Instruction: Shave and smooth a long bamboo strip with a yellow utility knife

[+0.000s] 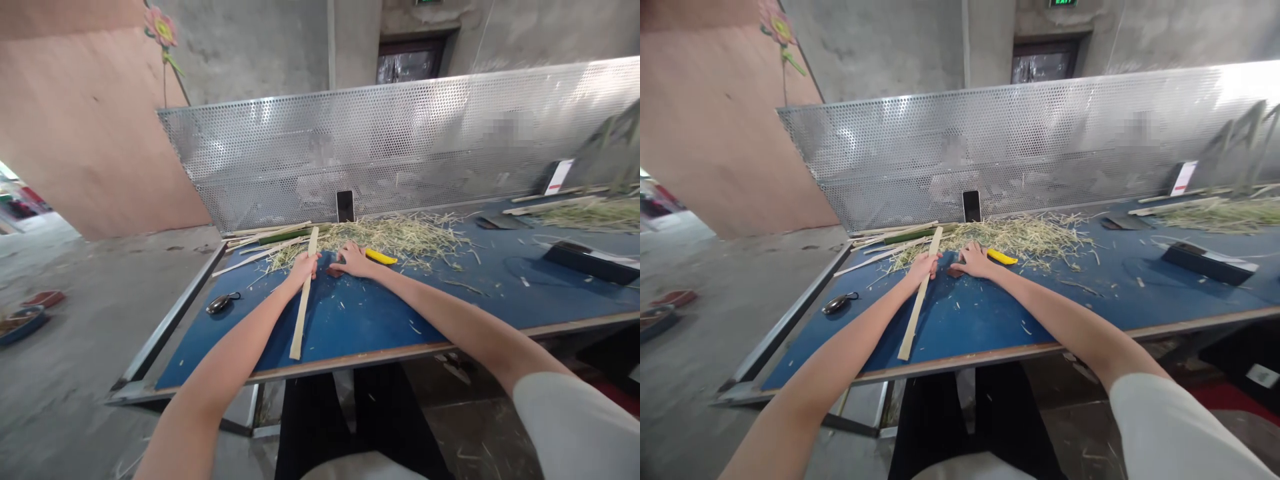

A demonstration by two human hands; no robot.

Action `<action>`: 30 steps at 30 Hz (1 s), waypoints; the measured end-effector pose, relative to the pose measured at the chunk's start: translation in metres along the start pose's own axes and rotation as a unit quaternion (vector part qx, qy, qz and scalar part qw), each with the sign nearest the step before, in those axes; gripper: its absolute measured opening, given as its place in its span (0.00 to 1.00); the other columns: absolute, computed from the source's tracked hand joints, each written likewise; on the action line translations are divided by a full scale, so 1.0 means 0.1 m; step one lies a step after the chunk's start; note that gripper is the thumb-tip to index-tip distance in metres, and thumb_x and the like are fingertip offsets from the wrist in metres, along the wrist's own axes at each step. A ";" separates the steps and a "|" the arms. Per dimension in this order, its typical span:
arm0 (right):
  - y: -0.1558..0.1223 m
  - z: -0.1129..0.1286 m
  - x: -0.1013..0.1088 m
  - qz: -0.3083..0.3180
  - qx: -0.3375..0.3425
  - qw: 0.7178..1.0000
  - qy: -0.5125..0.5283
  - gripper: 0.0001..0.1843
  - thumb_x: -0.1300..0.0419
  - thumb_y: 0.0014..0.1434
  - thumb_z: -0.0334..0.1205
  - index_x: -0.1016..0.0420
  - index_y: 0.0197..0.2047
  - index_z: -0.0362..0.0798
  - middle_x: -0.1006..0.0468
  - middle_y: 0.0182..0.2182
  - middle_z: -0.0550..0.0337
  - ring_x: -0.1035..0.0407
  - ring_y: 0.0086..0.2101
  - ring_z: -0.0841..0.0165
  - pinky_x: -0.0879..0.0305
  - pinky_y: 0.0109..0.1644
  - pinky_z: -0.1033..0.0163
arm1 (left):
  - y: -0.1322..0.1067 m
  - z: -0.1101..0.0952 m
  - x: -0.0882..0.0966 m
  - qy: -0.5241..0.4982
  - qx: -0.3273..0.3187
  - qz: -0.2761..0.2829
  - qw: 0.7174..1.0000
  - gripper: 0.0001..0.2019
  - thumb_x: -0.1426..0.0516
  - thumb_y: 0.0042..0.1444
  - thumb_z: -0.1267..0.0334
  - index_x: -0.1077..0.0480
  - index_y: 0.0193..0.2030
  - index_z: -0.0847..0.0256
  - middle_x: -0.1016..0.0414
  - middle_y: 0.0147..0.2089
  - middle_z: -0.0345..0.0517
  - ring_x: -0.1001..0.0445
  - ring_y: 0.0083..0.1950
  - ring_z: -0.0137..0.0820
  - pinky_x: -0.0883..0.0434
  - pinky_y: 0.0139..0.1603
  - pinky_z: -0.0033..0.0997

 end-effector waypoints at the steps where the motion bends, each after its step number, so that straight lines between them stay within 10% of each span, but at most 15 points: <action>1: -0.01 -0.01 -0.01 -0.009 0.010 1.000 0.006 0.21 0.35 0.68 0.60 0.23 0.43 0.49 0.25 0.55 0.42 0.34 0.60 0.44 0.38 0.64 0.36 | 0.00 0.01 -0.01 0.004 -0.001 0.001 1.000 0.04 0.46 0.70 0.68 0.30 0.44 0.61 0.44 0.16 0.27 0.46 0.15 0.23 0.42 0.20 0.23; 9: -0.04 -0.23 0.23 -0.141 -0.026 0.979 0.147 0.17 0.46 0.75 0.53 0.26 0.53 0.51 0.16 0.43 0.51 0.23 0.42 0.55 0.30 0.52 0.51 | -0.02 -0.01 -0.07 0.123 -0.038 0.018 0.992 0.04 0.42 0.66 0.65 0.26 0.41 0.61 0.40 0.17 0.31 0.41 0.18 0.26 0.42 0.23 0.26; 17: -0.11 -0.33 0.51 -0.281 -0.014 0.950 0.135 0.27 0.55 0.79 0.53 0.19 0.62 0.50 0.16 0.59 0.48 0.24 0.60 0.52 0.33 0.68 0.48 | -0.32 -0.12 -0.34 0.244 -0.113 0.145 0.952 0.05 0.41 0.63 0.67 0.23 0.43 0.62 0.31 0.22 0.35 0.32 0.21 0.28 0.36 0.28 0.27; 26: -0.04 -0.10 0.25 -0.055 0.232 0.960 0.150 0.25 0.49 0.79 0.46 0.25 0.73 0.58 0.29 0.73 0.62 0.39 0.74 0.61 0.43 0.80 0.46 | -0.22 -0.03 -0.37 -0.039 -0.015 0.196 0.980 0.09 0.39 0.67 0.62 0.35 0.36 0.57 0.48 0.14 0.25 0.51 0.14 0.20 0.54 0.18 0.24; 30: 0.10 -0.26 0.24 -0.043 0.200 0.970 0.132 0.25 0.50 0.78 0.43 0.26 0.73 0.60 0.29 0.73 0.65 0.39 0.74 0.63 0.43 0.80 0.47 | -0.19 -0.02 -0.36 -0.063 -0.007 0.211 0.975 0.11 0.35 0.63 0.63 0.36 0.38 0.58 0.47 0.15 0.24 0.52 0.13 0.19 0.56 0.18 0.23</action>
Point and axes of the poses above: each hand's wrist, its own y-axis towards the middle knuckle, its own x-axis out of the back of the hand, z = x × y, the point moved 2 cm from there along y, towards the middle knuckle
